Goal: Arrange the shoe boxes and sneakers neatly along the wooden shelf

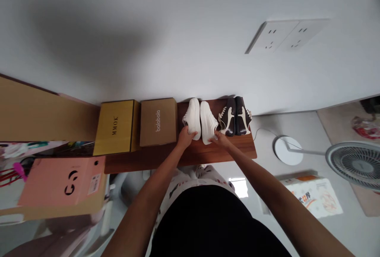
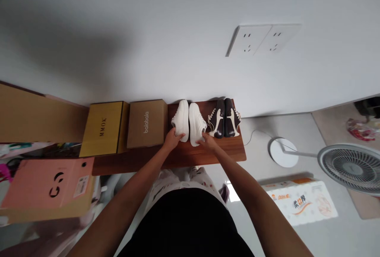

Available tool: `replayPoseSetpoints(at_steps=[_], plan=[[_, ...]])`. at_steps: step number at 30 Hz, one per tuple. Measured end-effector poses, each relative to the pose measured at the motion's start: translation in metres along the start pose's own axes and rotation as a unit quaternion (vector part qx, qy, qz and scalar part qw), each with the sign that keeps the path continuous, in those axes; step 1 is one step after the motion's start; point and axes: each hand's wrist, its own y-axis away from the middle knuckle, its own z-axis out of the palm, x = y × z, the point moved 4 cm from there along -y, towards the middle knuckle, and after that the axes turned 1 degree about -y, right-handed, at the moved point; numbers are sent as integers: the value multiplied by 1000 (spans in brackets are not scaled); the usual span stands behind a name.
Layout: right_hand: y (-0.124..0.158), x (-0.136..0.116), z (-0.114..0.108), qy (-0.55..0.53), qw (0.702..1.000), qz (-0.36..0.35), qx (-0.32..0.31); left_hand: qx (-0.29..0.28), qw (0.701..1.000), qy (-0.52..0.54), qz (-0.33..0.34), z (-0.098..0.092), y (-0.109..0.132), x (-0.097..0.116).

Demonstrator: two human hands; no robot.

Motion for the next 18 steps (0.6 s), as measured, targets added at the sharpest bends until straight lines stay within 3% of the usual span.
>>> replayPoseSetpoints(at_steps=[3, 8, 13, 18], plan=[[1, -11, -7, 73, 997, -9, -7, 0, 990, -117, 74, -3, 5, 14], [0, -37, -12, 251, 966, -35, -43, -9, 967, -231, 106, -1, 17, 23], [-6, -59, 2, 388, 918, -44, -75, 35, 980, -137, 143, 2, 24, 26], [-11, -68, 24, 466, 877, -26, -117, 57, 994, -33, 86, 14, 25, 23]])
